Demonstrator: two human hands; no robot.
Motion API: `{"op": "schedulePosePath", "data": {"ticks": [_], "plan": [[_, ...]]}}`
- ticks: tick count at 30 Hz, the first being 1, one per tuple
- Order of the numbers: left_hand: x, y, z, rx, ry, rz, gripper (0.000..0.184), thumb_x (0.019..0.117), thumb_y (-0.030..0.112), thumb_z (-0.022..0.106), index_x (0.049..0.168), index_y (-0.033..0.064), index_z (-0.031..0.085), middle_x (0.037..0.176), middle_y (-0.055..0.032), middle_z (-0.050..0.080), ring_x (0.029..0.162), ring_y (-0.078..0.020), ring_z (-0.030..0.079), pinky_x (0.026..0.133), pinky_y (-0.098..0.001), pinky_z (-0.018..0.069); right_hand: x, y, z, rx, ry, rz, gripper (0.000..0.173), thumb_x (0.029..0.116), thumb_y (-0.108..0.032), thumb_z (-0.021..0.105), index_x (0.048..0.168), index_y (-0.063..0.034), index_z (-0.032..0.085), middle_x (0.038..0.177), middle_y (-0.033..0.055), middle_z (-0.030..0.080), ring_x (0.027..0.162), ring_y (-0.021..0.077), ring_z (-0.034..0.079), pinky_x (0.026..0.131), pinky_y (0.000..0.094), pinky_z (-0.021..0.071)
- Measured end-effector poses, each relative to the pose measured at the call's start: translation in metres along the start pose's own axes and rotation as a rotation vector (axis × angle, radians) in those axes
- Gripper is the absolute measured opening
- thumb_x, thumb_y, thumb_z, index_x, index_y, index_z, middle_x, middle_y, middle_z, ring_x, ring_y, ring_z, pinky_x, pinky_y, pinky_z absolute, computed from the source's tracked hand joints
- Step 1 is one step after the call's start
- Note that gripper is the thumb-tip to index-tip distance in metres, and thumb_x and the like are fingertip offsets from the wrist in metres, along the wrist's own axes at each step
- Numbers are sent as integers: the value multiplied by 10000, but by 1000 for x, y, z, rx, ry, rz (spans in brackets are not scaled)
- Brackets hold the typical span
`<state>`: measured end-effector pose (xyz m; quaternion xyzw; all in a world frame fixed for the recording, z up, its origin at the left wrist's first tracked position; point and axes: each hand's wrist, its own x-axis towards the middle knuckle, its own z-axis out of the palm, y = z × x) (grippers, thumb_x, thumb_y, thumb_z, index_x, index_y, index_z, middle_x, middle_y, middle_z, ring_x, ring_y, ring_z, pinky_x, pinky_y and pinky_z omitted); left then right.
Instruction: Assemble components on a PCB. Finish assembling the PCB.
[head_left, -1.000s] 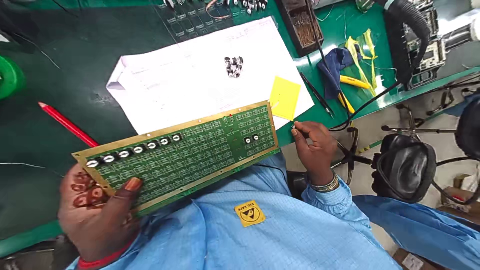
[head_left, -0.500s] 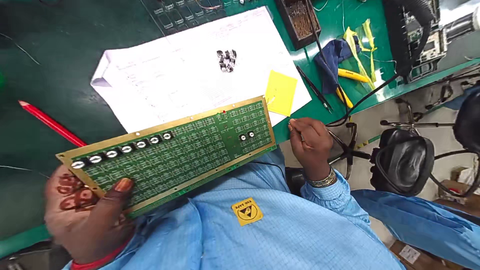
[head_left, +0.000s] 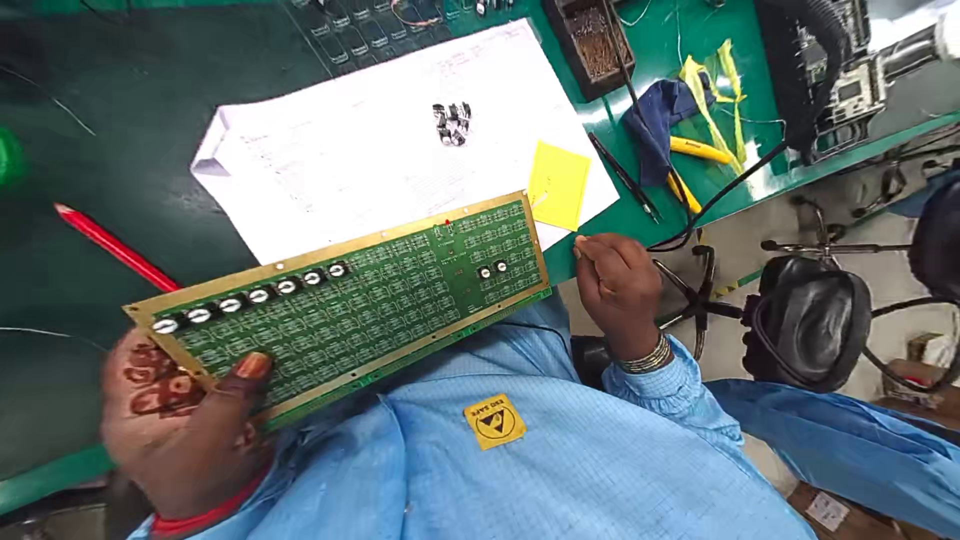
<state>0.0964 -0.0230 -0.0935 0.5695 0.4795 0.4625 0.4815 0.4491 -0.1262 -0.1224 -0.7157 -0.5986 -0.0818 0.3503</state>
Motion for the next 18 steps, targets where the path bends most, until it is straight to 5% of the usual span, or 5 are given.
{"op": "schedulePosePath", "data": {"ticks": [4, 9, 13, 18], "plan": [[0, -1, 0, -51, -17, 16, 589, 845, 13, 619, 1377, -23, 369, 1217, 108, 654, 1112, -37, 654, 989, -245, 547, -5, 5, 4, 213, 63, 151, 112, 916, -59, 702, 976, 11, 765, 955, 131, 736, 891, 161, 706, 797, 276, 587], [0, 2, 3, -39, -7, 18, 585, 844, 10, 617, 1372, -33, 371, 1214, 113, 651, 1113, -27, 651, 990, -238, 545, 0, -1, -7, 608, 27, 410, 275, 948, -29, 662, 1210, 52, 680, 1079, 77, 671, 907, 58, 655, 808, 224, 581], [1, 2, 3, -29, 4, -3, 611, 836, 14, 615, 1384, -47, 352, 1215, 109, 642, 1103, -19, 651, 984, -227, 546, 7, -6, -15, 923, -18, 595, 225, 958, 5, 609, 1168, -31, 680, 1120, 13, 672, 948, 87, 679, 852, 288, 605], [0, 5, 4, -1, 8, -34, 661, 830, 18, 600, 1410, -88, 301, 1238, 78, 616, 1104, -11, 642, 976, -214, 544, 15, -7, -22, 1357, -78, 796, 184, 982, 13, 560, 1100, -76, 671, 1092, 97, 760, 829, 138, 750, 745, 279, 632]]}}
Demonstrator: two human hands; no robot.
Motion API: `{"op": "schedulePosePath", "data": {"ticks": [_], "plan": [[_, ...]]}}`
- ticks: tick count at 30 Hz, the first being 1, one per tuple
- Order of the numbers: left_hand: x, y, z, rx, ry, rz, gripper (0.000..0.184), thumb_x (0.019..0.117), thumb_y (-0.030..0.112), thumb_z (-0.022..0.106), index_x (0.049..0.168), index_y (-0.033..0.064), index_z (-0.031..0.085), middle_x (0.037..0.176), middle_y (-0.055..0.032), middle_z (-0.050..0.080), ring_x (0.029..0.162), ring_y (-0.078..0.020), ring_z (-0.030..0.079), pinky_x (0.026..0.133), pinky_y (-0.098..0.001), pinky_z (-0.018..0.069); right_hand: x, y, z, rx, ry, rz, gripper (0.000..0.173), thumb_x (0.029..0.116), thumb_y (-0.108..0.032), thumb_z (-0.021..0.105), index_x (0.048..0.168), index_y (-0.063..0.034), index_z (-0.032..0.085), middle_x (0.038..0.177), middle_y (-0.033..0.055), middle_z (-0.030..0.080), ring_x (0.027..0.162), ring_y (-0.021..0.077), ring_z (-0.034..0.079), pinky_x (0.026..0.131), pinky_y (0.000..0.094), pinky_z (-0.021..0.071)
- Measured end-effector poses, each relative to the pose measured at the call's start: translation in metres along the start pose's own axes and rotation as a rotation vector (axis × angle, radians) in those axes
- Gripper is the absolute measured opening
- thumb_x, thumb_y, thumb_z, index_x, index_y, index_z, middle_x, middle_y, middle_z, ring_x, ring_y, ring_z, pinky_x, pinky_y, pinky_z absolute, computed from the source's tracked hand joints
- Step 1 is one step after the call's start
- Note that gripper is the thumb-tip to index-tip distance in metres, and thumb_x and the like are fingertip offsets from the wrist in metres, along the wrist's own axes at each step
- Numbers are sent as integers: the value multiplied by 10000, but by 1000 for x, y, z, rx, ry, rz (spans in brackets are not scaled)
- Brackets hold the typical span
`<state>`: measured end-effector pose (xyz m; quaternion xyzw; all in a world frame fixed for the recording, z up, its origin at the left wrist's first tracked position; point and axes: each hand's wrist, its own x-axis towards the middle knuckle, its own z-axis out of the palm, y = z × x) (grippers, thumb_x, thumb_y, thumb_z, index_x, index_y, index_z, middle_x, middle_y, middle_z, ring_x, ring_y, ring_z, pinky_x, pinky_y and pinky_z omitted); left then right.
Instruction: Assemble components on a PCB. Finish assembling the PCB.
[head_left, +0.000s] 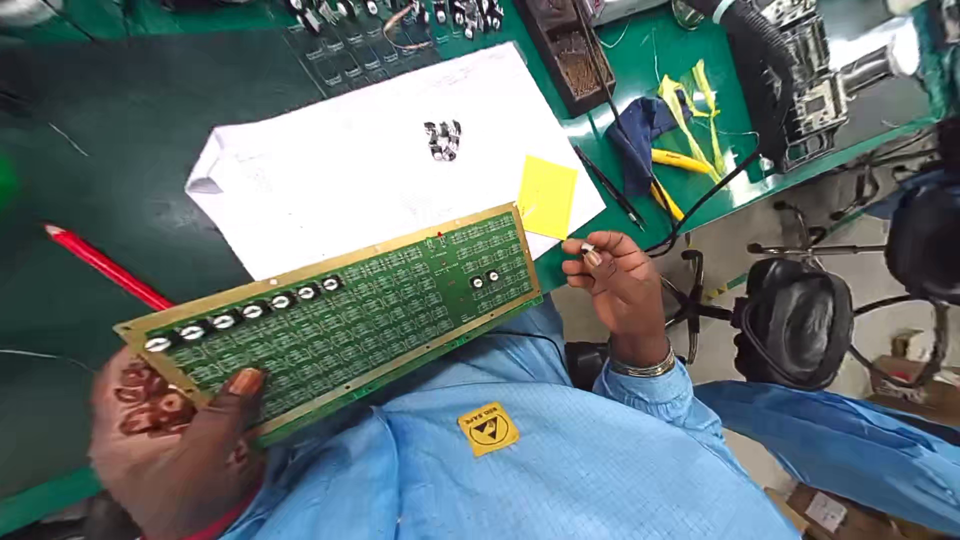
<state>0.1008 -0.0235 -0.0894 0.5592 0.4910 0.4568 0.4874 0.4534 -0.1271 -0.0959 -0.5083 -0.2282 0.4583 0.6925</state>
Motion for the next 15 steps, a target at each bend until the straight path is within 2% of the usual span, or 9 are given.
{"op": "schedulePosePath", "data": {"ticks": [4, 6, 9, 13, 15], "plan": [[0, 1, 1, 12, 15, -5, 669, 825, 25, 607, 1406, -95, 299, 1237, 75, 615, 1101, -7, 643, 978, -211, 542, 2, 2, -1, 6, 26, -18, 189, 903, 57, 644, 974, -93, 734, 1004, 58, 757, 790, 96, 716, 733, 252, 614], [0, -1, 0, 3, 8, 3, 665, 832, 26, 609, 1407, -92, 299, 1234, 75, 617, 1102, -13, 645, 977, -216, 545, 2, 3, -1, -93, 33, -48, 184, 902, 47, 666, 1007, -77, 753, 1012, 40, 757, 807, 89, 717, 756, 260, 620], [0, -4, -2, -13, -3, 22, 643, 840, 27, 631, 1394, -71, 321, 1229, 83, 629, 1111, -27, 648, 993, -232, 542, 1, 3, -2, -214, 5, -61, 184, 951, 15, 632, 1076, -65, 742, 1078, 33, 748, 865, 98, 724, 798, 282, 625], [0, -4, -3, -9, -5, 25, 644, 841, 42, 637, 1390, -73, 321, 1233, 82, 625, 1119, -26, 643, 1000, -233, 538, 1, 4, 1, -301, 58, -97, 231, 882, 65, 690, 1040, -95, 637, 1007, 20, 740, 831, 108, 728, 769, 292, 633], [0, -6, -4, -9, -7, 34, 645, 842, 54, 650, 1393, -67, 336, 1234, 87, 632, 1118, -27, 645, 999, -235, 538, 0, 4, 2, -389, 89, -137, 251, 857, 71, 716, 1075, -46, 675, 1013, 31, 734, 850, 107, 724, 785, 294, 634]]}}
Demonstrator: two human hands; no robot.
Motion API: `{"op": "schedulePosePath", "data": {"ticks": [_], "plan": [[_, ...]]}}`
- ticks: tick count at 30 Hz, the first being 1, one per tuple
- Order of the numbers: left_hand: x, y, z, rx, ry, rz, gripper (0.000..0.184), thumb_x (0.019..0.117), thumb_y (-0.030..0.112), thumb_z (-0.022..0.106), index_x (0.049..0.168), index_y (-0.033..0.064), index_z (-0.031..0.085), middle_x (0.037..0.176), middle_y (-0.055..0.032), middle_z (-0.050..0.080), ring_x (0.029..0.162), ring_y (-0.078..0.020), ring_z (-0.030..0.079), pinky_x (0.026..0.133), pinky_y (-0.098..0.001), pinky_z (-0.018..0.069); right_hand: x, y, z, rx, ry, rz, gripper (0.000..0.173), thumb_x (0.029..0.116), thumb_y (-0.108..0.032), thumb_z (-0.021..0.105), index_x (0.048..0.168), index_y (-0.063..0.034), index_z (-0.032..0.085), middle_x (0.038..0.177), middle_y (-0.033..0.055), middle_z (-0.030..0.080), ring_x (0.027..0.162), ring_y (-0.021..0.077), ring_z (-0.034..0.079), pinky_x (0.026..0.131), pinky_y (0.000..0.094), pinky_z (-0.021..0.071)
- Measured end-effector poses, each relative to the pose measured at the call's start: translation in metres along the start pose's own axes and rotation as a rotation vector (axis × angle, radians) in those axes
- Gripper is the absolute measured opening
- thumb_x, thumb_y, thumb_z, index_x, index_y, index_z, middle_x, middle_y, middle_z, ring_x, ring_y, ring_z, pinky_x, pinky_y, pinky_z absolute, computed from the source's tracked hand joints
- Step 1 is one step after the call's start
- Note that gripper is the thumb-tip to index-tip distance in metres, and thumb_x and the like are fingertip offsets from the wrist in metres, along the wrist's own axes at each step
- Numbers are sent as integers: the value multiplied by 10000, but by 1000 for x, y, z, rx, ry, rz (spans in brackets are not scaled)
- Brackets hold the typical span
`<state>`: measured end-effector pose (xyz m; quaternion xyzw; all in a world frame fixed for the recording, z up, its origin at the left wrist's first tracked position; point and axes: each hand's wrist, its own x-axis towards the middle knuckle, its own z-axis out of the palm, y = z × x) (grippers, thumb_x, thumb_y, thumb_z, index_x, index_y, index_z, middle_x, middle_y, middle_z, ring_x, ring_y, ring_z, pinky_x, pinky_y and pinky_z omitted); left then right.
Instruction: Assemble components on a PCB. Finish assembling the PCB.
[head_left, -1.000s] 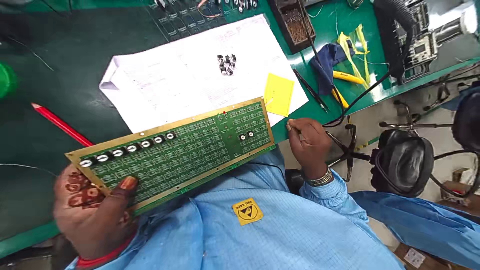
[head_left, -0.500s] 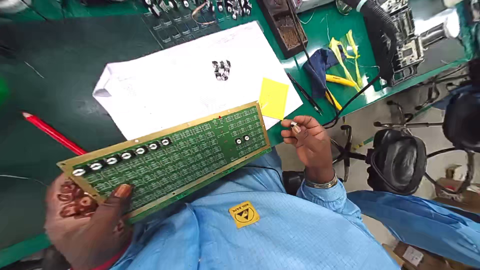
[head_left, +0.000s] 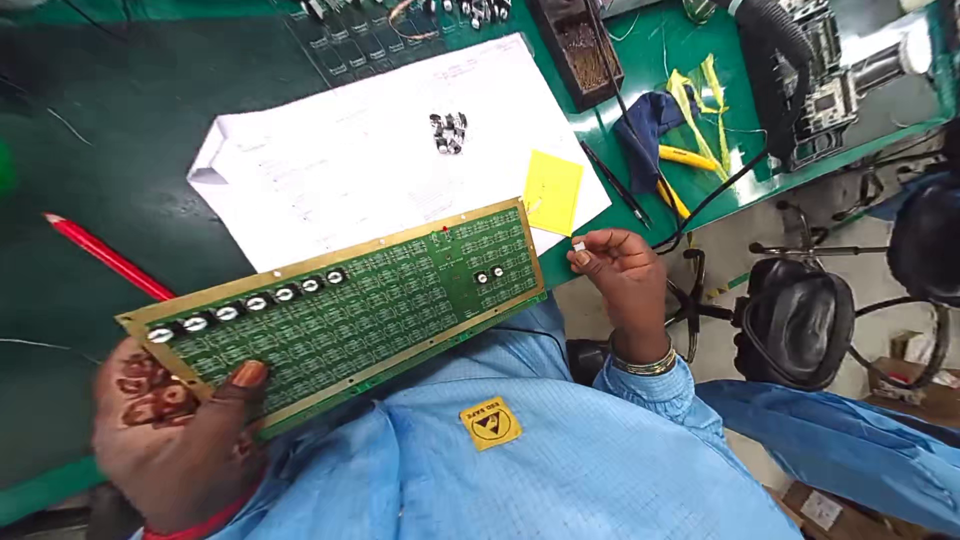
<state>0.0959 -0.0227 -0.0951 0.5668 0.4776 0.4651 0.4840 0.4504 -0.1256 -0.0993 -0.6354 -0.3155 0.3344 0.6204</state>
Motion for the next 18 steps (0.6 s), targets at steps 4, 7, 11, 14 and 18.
{"op": "schedulePosePath", "data": {"ticks": [4, 7, 11, 14, 18], "plan": [[0, -1, -1, 0, 5, -4, 636, 839, 32, 634, 1391, -71, 337, 1229, 81, 635, 1116, -33, 649, 999, -241, 541, -2, 6, 0, -323, 7, -189, 184, 887, 28, 717, 1069, 27, 746, 1088, 95, 715, 957, 96, 701, 822, 250, 612], [0, -2, -2, 6, 0, -6, 629, 845, 63, 656, 1382, -50, 350, 1228, 88, 637, 1120, -36, 647, 996, -247, 541, -2, 11, 3, -518, 23, -335, 135, 899, -2, 715, 1024, 20, 761, 1045, 113, 729, 951, 103, 709, 814, 232, 605], [0, -3, -3, 5, -2, 7, 635, 848, 77, 660, 1381, -66, 347, 1232, 76, 636, 1119, -41, 648, 998, -251, 541, -2, 20, 5, -679, 61, -462, 117, 902, -34, 710, 992, 2, 776, 1011, 130, 755, 952, 174, 723, 851, 323, 594], [-1, -4, -4, 4, -9, 13, 618, 856, 82, 671, 1375, -51, 362, 1222, 81, 645, 1118, -44, 650, 1002, -258, 541, -2, 26, 4, -700, 76, -517, 106, 897, -32, 701, 961, 2, 778, 1003, 137, 760, 961, 197, 730, 865, 348, 596], [0, -4, -4, 10, -6, 4, 607, 853, 67, 650, 1371, -60, 359, 1211, 82, 645, 1106, -36, 652, 990, -248, 543, -2, 28, 4, -723, 86, -563, 101, 875, -16, 693, 924, 1, 779, 1000, 143, 758, 943, 198, 727, 833, 320, 592]]}}
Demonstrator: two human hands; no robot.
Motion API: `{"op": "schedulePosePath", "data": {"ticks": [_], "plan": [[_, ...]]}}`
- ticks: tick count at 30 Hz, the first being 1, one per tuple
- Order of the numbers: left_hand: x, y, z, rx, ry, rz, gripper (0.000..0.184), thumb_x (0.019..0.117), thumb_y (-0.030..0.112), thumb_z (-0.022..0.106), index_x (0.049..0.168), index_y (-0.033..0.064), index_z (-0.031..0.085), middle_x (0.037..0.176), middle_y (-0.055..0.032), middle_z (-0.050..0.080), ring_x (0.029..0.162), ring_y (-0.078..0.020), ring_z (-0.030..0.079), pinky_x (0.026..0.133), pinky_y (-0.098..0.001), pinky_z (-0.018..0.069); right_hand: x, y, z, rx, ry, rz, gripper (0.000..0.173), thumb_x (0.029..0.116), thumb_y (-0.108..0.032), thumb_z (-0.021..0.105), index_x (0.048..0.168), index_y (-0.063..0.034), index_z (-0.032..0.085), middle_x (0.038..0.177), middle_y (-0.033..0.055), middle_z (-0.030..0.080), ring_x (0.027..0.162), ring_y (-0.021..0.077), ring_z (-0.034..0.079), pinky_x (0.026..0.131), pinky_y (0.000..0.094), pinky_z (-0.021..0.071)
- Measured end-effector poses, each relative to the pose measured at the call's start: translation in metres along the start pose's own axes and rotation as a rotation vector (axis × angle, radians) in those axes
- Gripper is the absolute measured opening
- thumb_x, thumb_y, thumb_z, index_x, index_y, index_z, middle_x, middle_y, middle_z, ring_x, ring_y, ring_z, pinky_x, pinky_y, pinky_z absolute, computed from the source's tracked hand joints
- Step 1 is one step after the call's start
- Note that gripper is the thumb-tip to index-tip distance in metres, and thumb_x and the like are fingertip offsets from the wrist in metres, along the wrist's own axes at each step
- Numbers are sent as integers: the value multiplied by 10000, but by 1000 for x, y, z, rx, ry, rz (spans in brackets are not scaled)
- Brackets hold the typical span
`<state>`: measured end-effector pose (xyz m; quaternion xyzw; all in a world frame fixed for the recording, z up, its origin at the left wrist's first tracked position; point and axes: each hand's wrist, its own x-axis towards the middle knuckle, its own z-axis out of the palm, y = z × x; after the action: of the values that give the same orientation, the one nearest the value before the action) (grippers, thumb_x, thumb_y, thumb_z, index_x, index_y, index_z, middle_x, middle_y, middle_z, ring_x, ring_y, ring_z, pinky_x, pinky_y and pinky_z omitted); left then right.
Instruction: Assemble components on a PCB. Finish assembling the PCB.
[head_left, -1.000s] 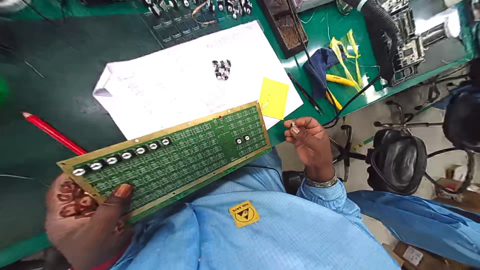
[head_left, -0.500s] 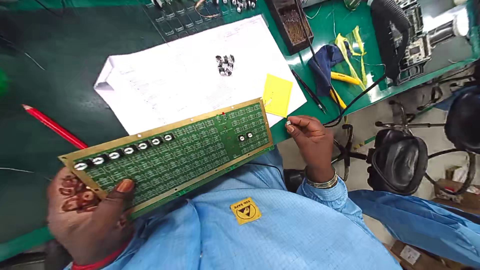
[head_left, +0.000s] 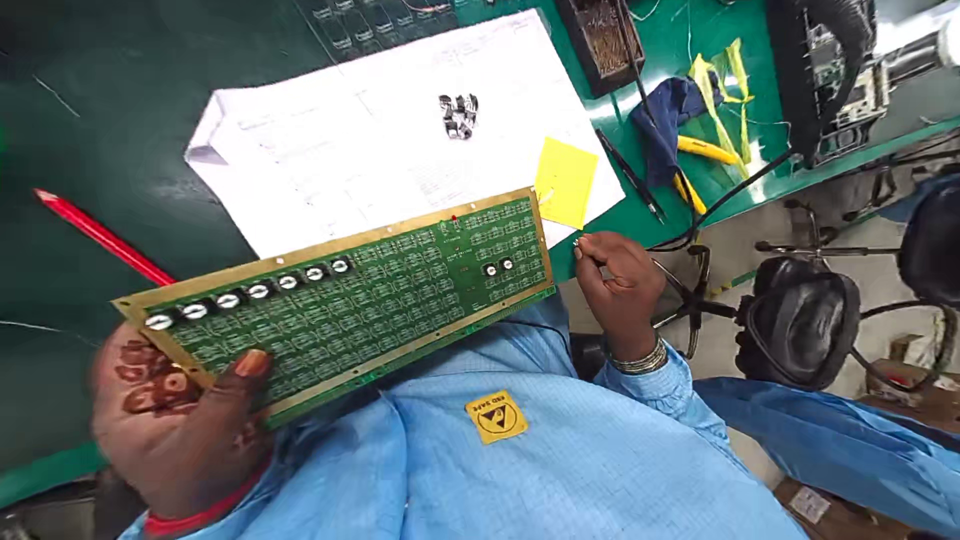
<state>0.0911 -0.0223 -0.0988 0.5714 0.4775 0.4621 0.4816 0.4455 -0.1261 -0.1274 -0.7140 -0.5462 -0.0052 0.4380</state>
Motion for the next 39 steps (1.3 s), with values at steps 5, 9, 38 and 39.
{"op": "schedulePosePath", "data": {"ticks": [5, 9, 38, 39], "plan": [[-1, 0, 0, 7, 17, -17, 605, 844, 53, 643, 1368, -58, 361, 1204, 80, 646, 1092, -35, 656, 979, -247, 548, 3, -4, -2, -62, -30, -2, 111, 879, -23, 689, 926, -9, 788, 1006, 142, 762, 947, 210, 727, 830, 317, 585], [-1, 0, 1, -9, 13, -3, 624, 843, 49, 654, 1373, -71, 347, 1213, 66, 645, 1108, -51, 656, 992, -260, 548, 4, -5, -3, -90, -39, -27, 115, 877, -23, 680, 916, -10, 787, 1000, 145, 762, 943, 224, 727, 823, 315, 584], [3, 9, 9, -51, -36, 55, 583, 837, 14, 647, 1362, 10, 393, 1208, 141, 657, 1113, -23, 652, 977, -231, 553, 25, -20, -14, 1631, -231, 754, 192, 931, -56, 685, 1111, -73, 750, 1005, 85, 751, 846, 121, 722, 793, 262, 603], [3, 9, 9, -51, -35, 52, 578, 838, 14, 650, 1361, 15, 403, 1205, 141, 661, 1110, -26, 654, 973, -232, 554, 25, -20, -13, 1671, -247, 758, 192, 936, -60, 682, 1116, -69, 746, 998, 88, 751, 850, 126, 722, 797, 264, 601]]}}
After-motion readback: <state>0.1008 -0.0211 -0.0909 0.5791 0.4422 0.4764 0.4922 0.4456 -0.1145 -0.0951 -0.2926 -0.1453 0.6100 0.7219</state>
